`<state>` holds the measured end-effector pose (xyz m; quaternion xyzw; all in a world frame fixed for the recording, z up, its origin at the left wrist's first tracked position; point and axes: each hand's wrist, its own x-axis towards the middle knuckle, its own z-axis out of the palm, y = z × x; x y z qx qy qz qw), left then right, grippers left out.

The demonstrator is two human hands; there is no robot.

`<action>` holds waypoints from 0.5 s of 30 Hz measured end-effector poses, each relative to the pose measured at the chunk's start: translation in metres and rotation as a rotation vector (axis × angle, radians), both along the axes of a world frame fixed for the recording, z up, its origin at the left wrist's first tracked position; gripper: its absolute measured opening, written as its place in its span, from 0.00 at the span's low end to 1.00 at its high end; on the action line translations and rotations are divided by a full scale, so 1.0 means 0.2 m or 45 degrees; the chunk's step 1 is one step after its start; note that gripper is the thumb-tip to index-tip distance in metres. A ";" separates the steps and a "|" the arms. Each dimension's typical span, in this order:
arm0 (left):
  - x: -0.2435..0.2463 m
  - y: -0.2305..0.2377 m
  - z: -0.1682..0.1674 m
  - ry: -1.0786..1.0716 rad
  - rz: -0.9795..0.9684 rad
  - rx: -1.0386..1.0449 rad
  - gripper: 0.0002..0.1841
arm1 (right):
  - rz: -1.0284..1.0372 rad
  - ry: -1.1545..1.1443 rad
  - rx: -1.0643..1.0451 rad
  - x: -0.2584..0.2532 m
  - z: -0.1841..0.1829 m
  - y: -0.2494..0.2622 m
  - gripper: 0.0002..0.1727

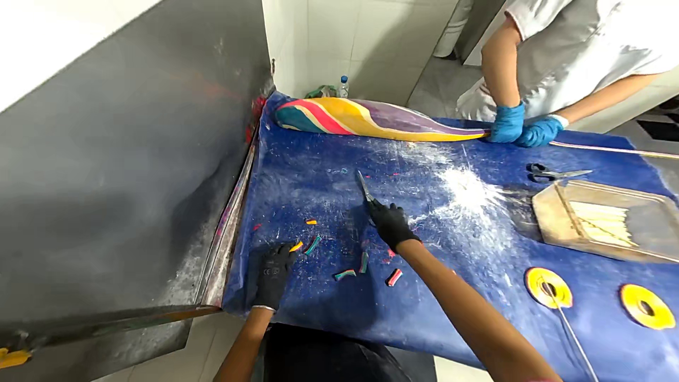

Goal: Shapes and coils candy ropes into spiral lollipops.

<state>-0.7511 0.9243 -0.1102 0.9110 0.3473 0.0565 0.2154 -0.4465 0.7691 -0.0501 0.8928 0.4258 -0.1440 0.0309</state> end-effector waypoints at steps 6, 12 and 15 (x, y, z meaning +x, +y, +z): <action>0.01 -0.08 0.20 -0.132 -0.081 -0.405 0.18 | 0.470 0.439 0.481 -0.62 -0.05 0.12 0.29; 0.02 -0.24 0.26 -0.786 0.125 -0.936 0.19 | 0.080 0.742 0.678 -0.80 -0.04 -0.07 0.22; 0.11 -0.44 0.27 -0.780 0.235 -1.154 0.19 | -0.124 0.854 0.757 -0.85 -0.01 -0.21 0.20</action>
